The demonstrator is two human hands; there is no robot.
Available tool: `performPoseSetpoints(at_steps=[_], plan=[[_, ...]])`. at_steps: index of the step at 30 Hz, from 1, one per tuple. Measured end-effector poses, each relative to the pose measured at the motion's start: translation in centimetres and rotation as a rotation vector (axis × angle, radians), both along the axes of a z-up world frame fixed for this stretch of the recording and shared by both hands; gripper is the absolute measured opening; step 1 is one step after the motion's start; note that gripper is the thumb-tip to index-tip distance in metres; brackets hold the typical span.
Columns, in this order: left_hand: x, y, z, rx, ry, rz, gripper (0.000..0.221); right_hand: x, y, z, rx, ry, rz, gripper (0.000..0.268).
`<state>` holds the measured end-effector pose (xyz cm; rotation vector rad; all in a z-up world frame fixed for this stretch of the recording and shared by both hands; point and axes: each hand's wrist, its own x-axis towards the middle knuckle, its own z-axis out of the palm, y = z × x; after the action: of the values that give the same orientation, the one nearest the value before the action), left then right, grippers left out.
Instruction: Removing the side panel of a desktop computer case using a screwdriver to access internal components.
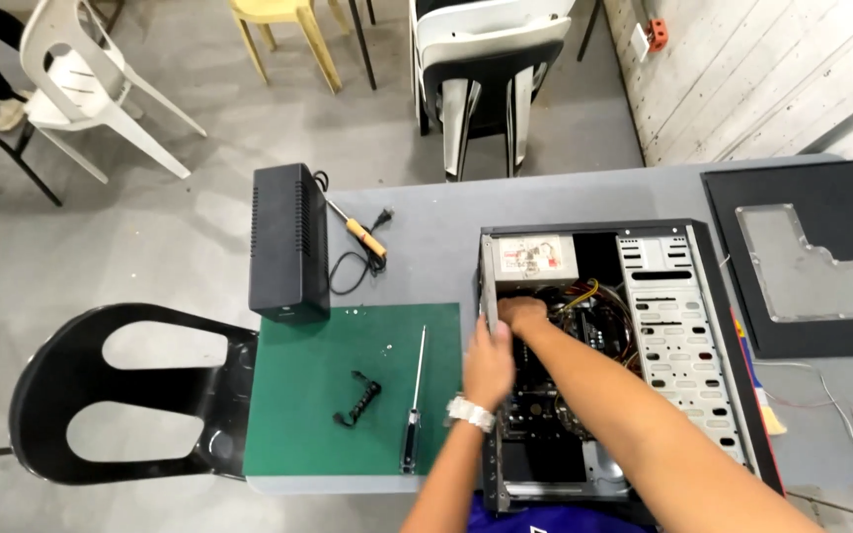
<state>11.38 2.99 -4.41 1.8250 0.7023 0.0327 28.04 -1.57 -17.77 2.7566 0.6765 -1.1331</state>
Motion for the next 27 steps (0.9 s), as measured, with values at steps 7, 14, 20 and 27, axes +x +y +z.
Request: performPoseSetpoints(at_steps=[7,14,20,27], plan=[[0.0,-0.4,1.0,0.017,0.183,-0.139,0.064,1.0,0.8,-0.7,-0.092,0.038,-0.052,0.041],[-0.2,-0.1,1.7,-0.017,0.189,-0.155,0.065,-0.7,1.8,3.9,-0.130,0.075,-0.170,0.045],[-0.1,-0.2,0.8,0.014,0.182,-0.150,0.063,-1.6,2.2,5.0,-0.099,0.124,-0.373,0.044],[0.0,-0.2,1.2,0.022,0.219,-0.141,0.062,-0.8,1.7,2.1,0.055,-0.080,-0.278,0.039]])
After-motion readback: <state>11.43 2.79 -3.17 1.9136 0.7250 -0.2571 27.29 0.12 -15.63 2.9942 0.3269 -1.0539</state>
